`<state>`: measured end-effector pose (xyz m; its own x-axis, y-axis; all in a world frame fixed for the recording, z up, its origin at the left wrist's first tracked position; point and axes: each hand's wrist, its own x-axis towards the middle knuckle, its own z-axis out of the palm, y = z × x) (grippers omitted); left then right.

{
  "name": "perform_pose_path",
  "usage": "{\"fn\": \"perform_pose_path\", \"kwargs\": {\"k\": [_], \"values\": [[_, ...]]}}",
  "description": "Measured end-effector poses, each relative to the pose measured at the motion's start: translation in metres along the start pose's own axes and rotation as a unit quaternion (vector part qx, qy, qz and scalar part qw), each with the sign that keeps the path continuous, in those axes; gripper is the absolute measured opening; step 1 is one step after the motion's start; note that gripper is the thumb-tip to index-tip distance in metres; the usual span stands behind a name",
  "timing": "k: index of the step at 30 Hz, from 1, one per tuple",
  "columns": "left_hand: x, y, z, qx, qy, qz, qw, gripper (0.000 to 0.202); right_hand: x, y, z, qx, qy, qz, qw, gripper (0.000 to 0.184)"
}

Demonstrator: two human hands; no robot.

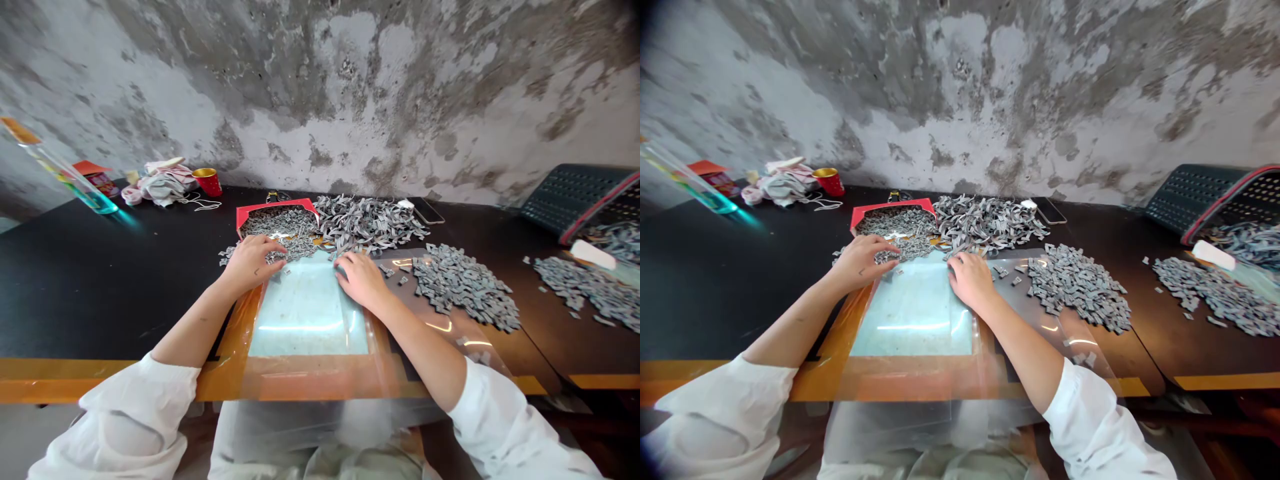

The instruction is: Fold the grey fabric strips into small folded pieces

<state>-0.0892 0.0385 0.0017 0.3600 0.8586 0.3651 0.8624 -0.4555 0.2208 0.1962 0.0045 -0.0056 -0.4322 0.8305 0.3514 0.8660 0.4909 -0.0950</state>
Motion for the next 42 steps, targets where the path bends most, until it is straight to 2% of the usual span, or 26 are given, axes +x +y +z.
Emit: {"fn": "perform_pose_path", "kwargs": {"k": [4, 6, 8, 10, 12, 16, 19, 21, 25, 30, 33, 35, 37, 38, 39, 42], "values": [[0.000, -0.001, 0.003, 0.010, -0.036, 0.027, 0.999, 0.035, 0.001, 0.003, -0.005, -0.057, 0.014, 0.065, 0.996, 0.017], [0.001, 0.000, 0.008, 0.010, -0.032, 0.032, 0.999, 0.038, 0.002, 0.004, -0.005, -0.033, 0.035, 0.039, 0.998, 0.022], [0.002, 0.002, 0.012, 0.015, -0.029, 0.032, 0.999, 0.038, 0.004, 0.003, -0.001, 0.005, 0.038, -0.021, 0.999, 0.031], [0.003, 0.004, 0.015, 0.015, -0.027, 0.033, 0.999, 0.033, 0.006, 0.000, 0.005, 0.024, 0.013, -0.066, 0.997, 0.033], [0.002, 0.006, 0.016, 0.008, -0.022, 0.037, 0.999, 0.029, 0.007, -0.002, 0.009, 0.029, -0.010, -0.073, 0.997, 0.027], [0.000, 0.011, 0.015, -0.013, 0.008, 0.032, 0.999, 0.031, 0.007, -0.001, 0.010, 0.034, -0.001, -0.034, 0.999, 0.025], [0.000, 0.016, 0.015, -0.049, 0.043, 0.012, 0.998, 0.032, 0.008, 0.005, 0.010, 0.030, 0.031, -0.001, 0.999, 0.041], [0.001, 0.019, 0.016, -0.087, 0.050, 0.009, 0.995, 0.032, 0.009, 0.009, 0.011, 0.024, 0.028, 0.003, 0.999, 0.045], [0.002, 0.022, 0.018, -0.128, 0.040, 0.021, 0.991, 0.031, 0.011, 0.010, 0.012, 0.013, 0.001, -0.023, 1.000, 0.029], [0.002, 0.029, 0.017, -0.183, 0.047, 0.019, 0.982, 0.031, 0.010, 0.004, 0.005, -0.010, 0.003, -0.025, 1.000, 0.023], [0.002, 0.035, 0.015, -0.276, 0.031, -0.027, 0.960, 0.032, 0.010, 0.002, 0.001, 0.034, -0.002, -0.029, 0.999, 0.020], [0.001, 0.039, 0.016, -0.332, 0.009, -0.067, 0.941, 0.034, 0.010, 0.000, 0.000, 0.104, 0.031, -0.025, 0.994, 0.018], [0.000, 0.041, 0.018, -0.379, -0.013, -0.089, 0.921, 0.035, 0.008, -0.004, 0.000, 0.216, 0.069, -0.008, 0.974, 0.015], [-0.001, 0.042, 0.019, -0.401, -0.023, -0.091, 0.911, 0.034, 0.007, -0.008, 0.000, 0.287, 0.076, 0.007, 0.955, 0.014], [-0.002, 0.043, 0.021, -0.421, -0.030, -0.087, 0.902, 0.033, 0.006, -0.012, 0.000, 0.365, 0.068, 0.027, 0.928, 0.015], [-0.004, 0.048, 0.023, -0.463, -0.043, -0.069, 0.883, 0.028, 0.002, -0.024, 0.002, 0.569, -0.006, 0.097, 0.817, 0.025]]}}
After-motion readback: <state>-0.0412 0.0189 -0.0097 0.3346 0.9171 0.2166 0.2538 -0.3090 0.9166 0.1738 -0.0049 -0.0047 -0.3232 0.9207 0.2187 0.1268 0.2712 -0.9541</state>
